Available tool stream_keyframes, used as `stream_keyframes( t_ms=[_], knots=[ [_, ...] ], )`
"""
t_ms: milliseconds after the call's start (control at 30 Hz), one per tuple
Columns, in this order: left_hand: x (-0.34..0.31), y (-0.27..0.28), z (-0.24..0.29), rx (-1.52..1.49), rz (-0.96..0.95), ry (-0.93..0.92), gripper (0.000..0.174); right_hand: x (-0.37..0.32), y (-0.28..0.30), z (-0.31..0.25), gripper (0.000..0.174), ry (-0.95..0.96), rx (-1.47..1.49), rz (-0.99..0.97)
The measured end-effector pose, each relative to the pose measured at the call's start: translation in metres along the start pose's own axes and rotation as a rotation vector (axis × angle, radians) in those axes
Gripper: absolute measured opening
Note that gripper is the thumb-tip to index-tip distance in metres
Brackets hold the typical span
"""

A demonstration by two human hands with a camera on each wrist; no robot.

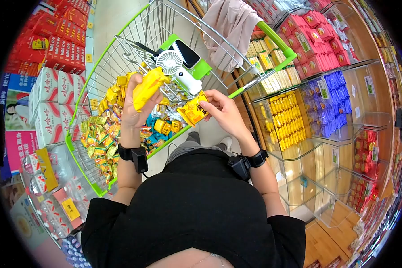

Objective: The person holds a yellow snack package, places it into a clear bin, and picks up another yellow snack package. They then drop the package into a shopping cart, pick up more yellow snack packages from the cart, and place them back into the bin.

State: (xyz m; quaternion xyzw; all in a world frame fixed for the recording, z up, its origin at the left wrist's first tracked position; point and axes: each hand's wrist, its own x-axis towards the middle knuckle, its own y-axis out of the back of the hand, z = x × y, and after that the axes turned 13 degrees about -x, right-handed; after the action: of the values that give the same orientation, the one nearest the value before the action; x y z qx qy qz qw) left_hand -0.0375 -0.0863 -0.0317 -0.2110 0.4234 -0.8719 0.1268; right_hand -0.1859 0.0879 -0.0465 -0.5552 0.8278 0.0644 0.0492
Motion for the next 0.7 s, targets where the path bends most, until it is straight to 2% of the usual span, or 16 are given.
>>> stream_keyframes(
  t_ms=[67,167,367,700],
  knots=[
    [0.004,-0.006,-0.007,-0.106,-0.037,-0.022,0.040,0.000,0.000,0.000,0.022,0.000,-0.001,0.001],
    [0.004,-0.007,-0.014,-0.240,0.034,-0.043,0.037,0.000,0.000,0.001,0.023,-0.001,-0.007,0.004],
    [0.004,-0.019,-0.013,0.135,0.203,0.053,0.035,-0.002,-0.001,0.000,0.022,0.004,-0.009,0.020],
    [0.005,-0.037,-0.019,0.344,0.163,0.079,0.032,-0.004,0.001,0.002,0.021,0.020,-0.019,0.034]
  ],
)
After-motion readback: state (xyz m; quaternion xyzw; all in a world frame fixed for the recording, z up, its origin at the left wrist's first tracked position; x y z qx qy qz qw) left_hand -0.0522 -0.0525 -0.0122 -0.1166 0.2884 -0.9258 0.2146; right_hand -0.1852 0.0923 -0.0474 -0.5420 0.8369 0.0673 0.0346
